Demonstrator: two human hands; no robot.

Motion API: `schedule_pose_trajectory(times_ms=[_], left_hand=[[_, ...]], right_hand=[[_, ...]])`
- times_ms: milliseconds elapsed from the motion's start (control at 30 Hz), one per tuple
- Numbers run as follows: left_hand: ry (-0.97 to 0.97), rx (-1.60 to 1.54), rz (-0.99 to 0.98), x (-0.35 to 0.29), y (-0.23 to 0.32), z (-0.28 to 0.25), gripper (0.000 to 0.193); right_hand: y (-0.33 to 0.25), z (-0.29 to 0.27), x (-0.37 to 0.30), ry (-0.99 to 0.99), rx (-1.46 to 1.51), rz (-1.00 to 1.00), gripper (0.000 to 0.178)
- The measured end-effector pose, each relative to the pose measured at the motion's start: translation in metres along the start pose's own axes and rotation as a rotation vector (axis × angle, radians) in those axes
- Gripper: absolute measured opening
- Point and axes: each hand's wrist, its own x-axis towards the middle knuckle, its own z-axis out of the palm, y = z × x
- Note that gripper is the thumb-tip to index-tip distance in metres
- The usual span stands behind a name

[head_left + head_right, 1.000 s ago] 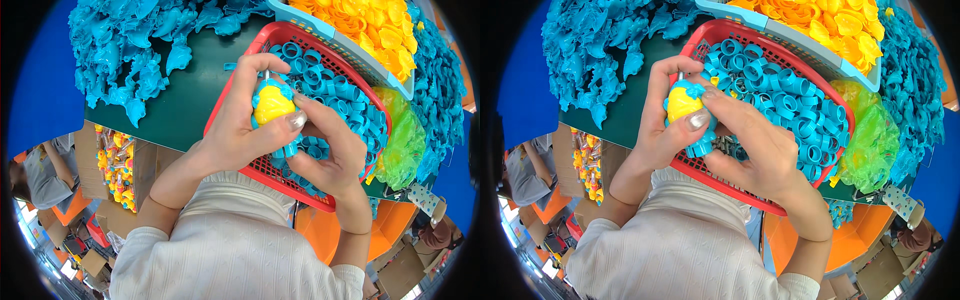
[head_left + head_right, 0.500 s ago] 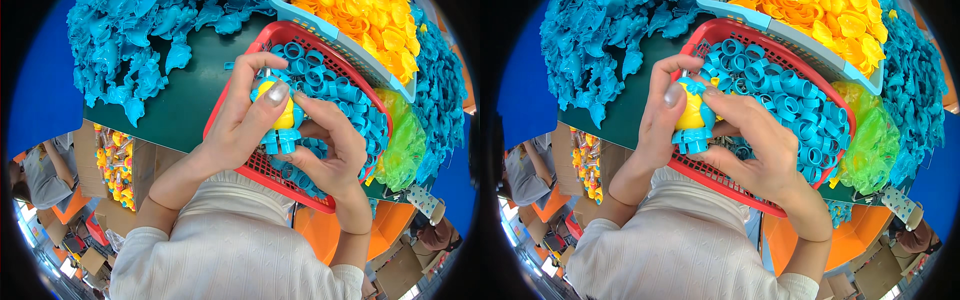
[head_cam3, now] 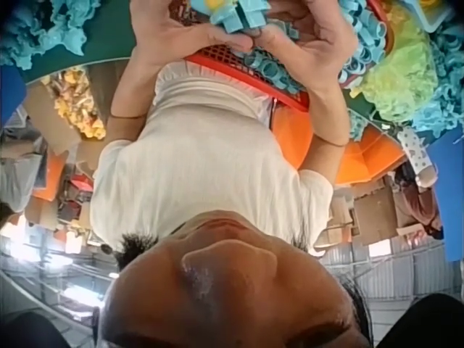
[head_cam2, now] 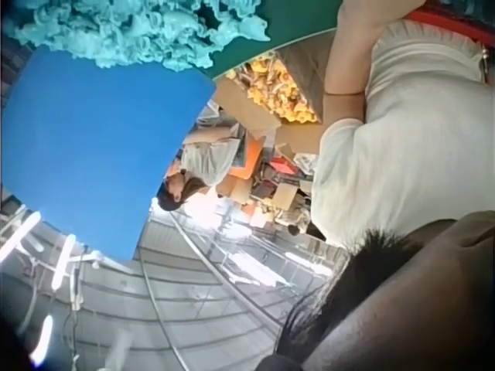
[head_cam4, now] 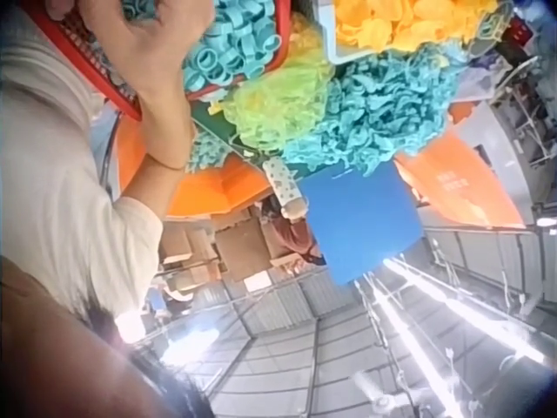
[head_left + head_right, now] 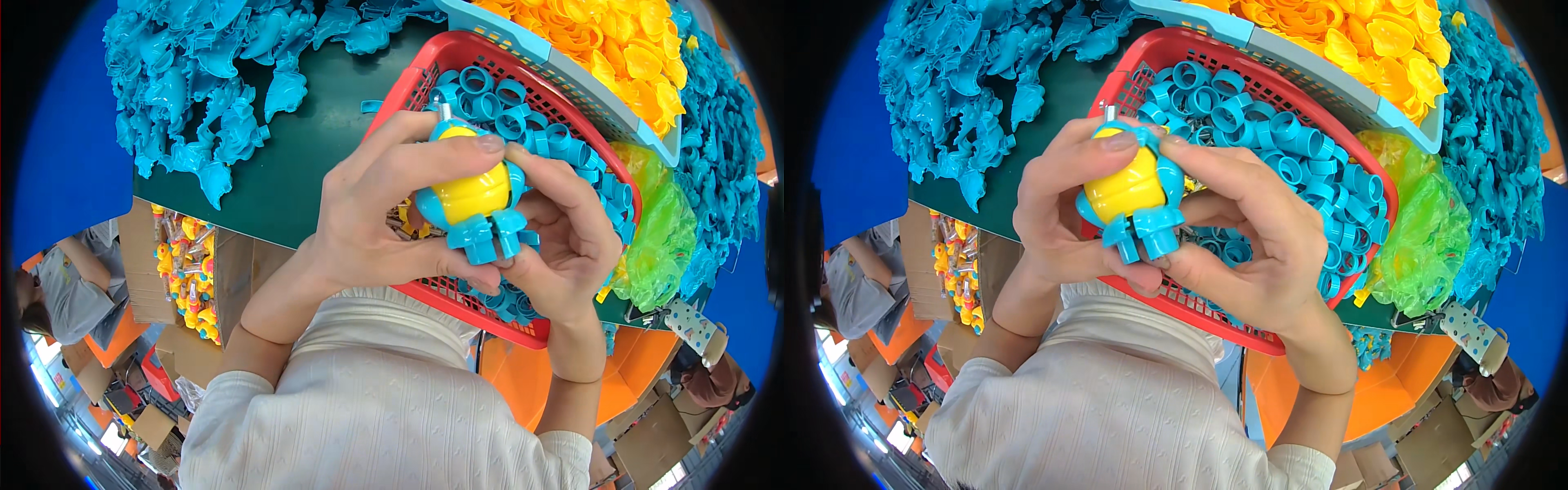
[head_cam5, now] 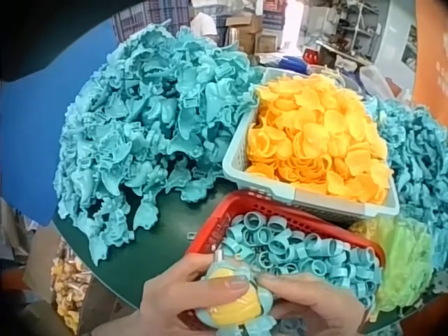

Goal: Assembling small plastic toy components by hand.

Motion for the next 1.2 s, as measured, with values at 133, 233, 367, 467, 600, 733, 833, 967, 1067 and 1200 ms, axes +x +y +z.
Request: schedule_pose_trajectory(times_ms=[133,233,367,467,600,733,833,967,1067,1200], left_hand=[[0.152,-0.178,-0.157,-0.003,0.006,0.002,0.069],[0.180,-0.386,-0.192,-0.001,0.005,0.006,0.069],[0.141,-0.342,-0.206,-0.002,0.006,0.004,0.071],[0.120,-0.219,-0.202,-0.004,0.005,0.005,0.073],[0.015,-0.147,-0.128,-0.002,-0.001,0.000,0.071],[0.032,-0.343,-0.194,-0.001,-0.002,0.002,0.050],[-0.081,-0.182,-0.112,0.003,-0.006,-0.006,0.062],[0.157,-0.384,-0.410,0.001,0.010,0.001,0.106],[0.210,-0.373,-0.454,-0.001,0.010,0.002,0.109],[0.200,-0.302,-0.518,-0.002,0.007,-0.003,0.109]], right_hand=[[-0.003,0.000,-0.002,-0.022,0.058,0.093,0.060],[0.000,0.002,-0.002,-0.029,0.137,0.102,0.058],[0.004,0.003,-0.002,-0.004,0.181,0.060,0.057],[0.005,0.003,-0.001,0.005,0.161,0.065,0.056],[0.006,0.003,-0.003,0.044,0.150,0.070,0.057],[0.005,0.003,0.000,0.063,0.232,0.029,0.059],[0.003,0.003,-0.003,0.064,0.161,0.027,0.063],[-0.008,0.001,0.000,-0.073,-0.198,0.163,0.086],[-0.005,0.001,0.001,-0.076,-0.316,0.057,0.096],[-0.009,0.001,-0.002,0.013,-0.185,0.156,0.073]])
